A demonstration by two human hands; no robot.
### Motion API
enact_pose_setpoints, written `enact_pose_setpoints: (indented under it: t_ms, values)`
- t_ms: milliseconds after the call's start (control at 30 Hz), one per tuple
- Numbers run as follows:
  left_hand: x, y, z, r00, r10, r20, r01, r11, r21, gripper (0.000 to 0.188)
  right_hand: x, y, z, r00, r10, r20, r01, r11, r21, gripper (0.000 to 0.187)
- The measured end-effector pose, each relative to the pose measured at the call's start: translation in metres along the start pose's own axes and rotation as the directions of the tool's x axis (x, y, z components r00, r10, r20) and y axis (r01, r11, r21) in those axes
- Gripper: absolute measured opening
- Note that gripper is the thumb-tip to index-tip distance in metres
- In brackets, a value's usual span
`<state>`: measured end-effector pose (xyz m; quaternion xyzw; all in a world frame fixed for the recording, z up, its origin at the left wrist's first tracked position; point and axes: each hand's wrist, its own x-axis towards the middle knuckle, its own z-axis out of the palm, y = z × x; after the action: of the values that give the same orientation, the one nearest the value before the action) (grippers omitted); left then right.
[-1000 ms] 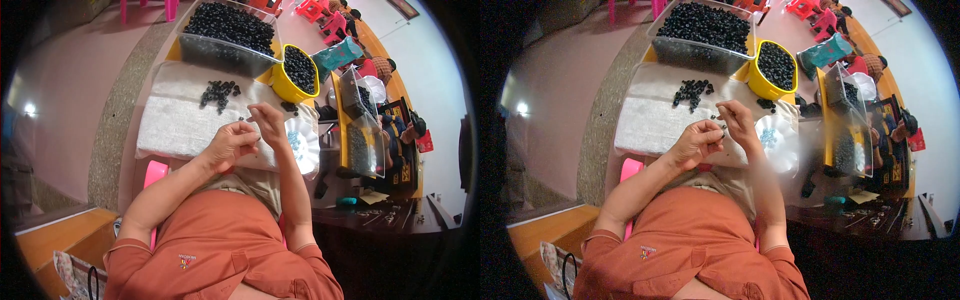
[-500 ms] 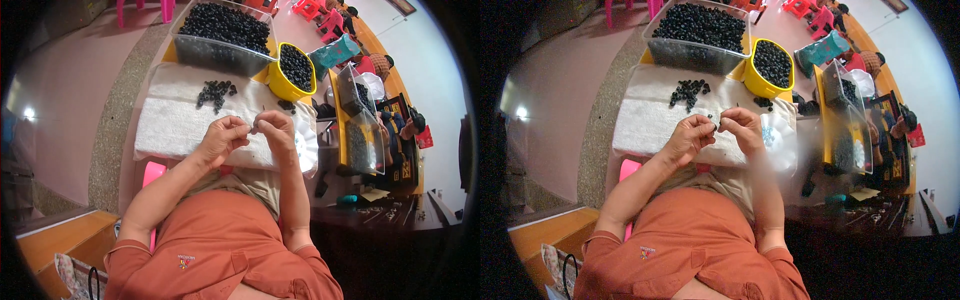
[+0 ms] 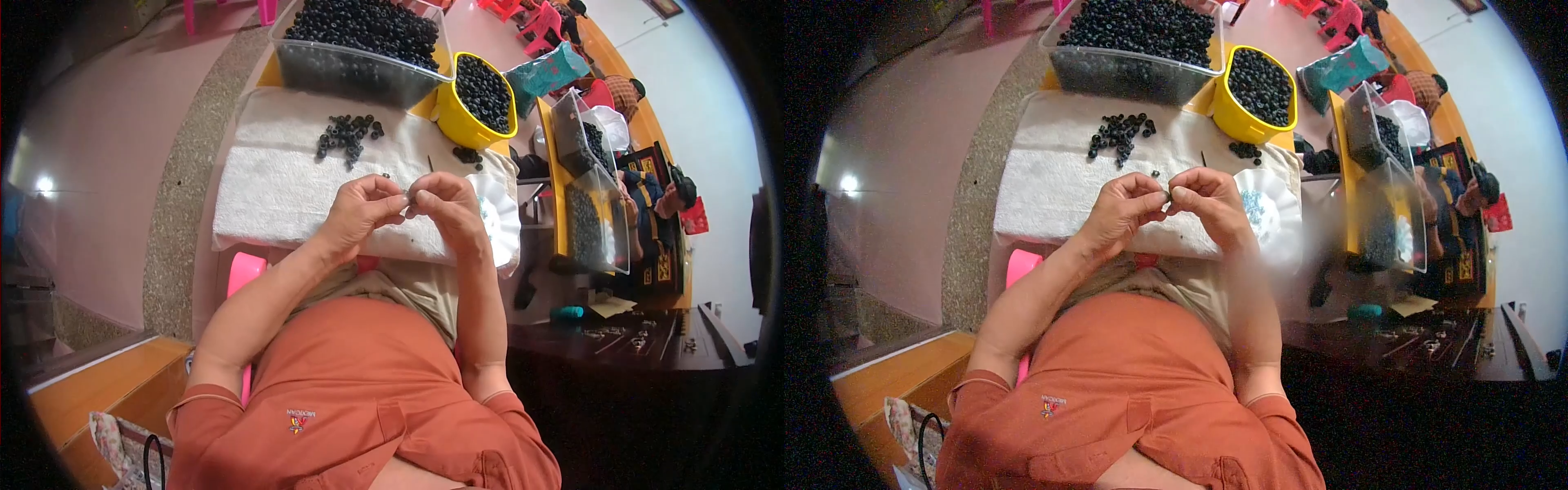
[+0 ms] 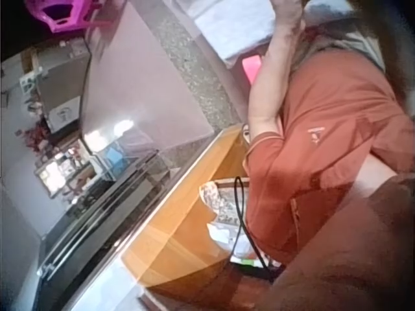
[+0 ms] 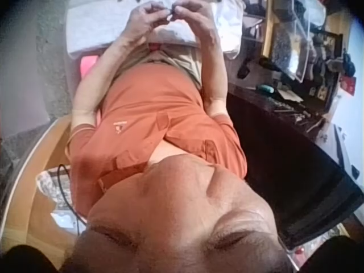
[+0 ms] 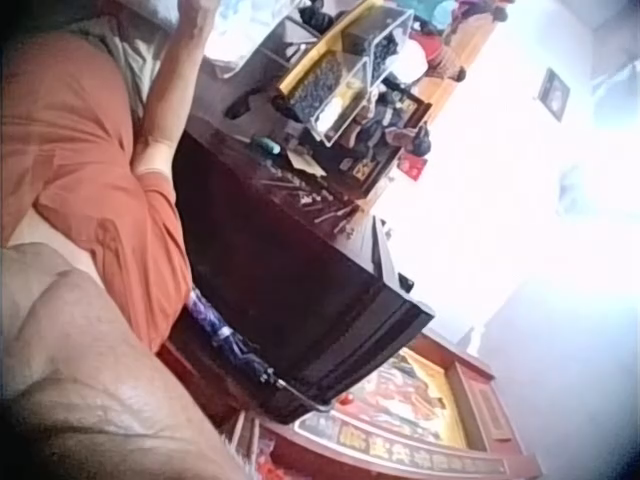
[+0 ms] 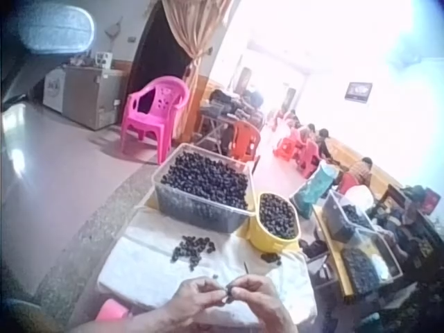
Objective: Assembling small black plastic components by hand at a workbench.
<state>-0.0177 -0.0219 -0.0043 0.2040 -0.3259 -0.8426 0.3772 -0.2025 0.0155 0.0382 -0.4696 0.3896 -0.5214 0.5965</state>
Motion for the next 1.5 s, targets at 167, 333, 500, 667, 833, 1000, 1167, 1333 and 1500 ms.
enact_pose_setpoints:
  t_ms: [167,333,500,667,833,1000,1167,1333,1500]
  values:
    - [0.000,-0.001,-0.001,1.000,0.003,0.012,-0.003,1.000,0.022,0.010,-0.001,0.002,-0.004,0.999,0.036,-0.010,-0.036,0.999,0.017,0.015]
    - [-0.001,0.002,0.001,0.999,-0.003,0.035,0.001,0.999,0.036,0.011,-0.002,0.002,-0.005,0.998,0.055,-0.015,-0.054,0.998,0.039,0.014]
    - [-0.001,0.001,0.001,0.998,0.004,0.067,-0.007,0.998,0.057,0.012,-0.003,0.001,-0.003,0.995,0.096,0.011,-0.097,0.995,0.024,0.014]
    - [-0.001,-0.002,-0.002,0.998,0.016,0.066,-0.023,0.994,0.107,0.012,-0.004,0.004,-0.008,0.989,0.146,0.018,-0.145,0.989,-0.026,0.017]
    - [-0.003,-0.001,0.003,0.995,0.061,0.081,-0.074,0.984,0.164,0.011,-0.006,0.005,-0.014,0.981,0.189,0.046,-0.189,0.982,-0.010,0.019]
    - [-0.003,-0.001,0.004,0.994,0.080,0.075,-0.091,0.982,0.166,0.011,-0.006,0.006,-0.010,0.979,0.202,0.039,-0.204,0.979,0.029,0.020]
    - [-0.001,-0.006,0.000,0.995,0.083,0.056,-0.090,0.985,0.144,0.013,-0.005,0.013,-0.008,0.988,0.154,0.015,-0.154,0.988,0.015,0.018]
    - [-0.001,-0.001,-0.001,0.998,0.070,0.006,-0.070,0.993,0.093,0.012,-0.003,0.017,0.005,1.000,0.007,-0.025,-0.012,0.981,-0.196,0.018]
    - [0.000,0.002,-0.003,0.998,0.050,-0.032,-0.049,0.998,0.027,0.010,-0.005,0.027,0.014,0.974,-0.209,-0.084,0.165,0.915,-0.368,0.013]
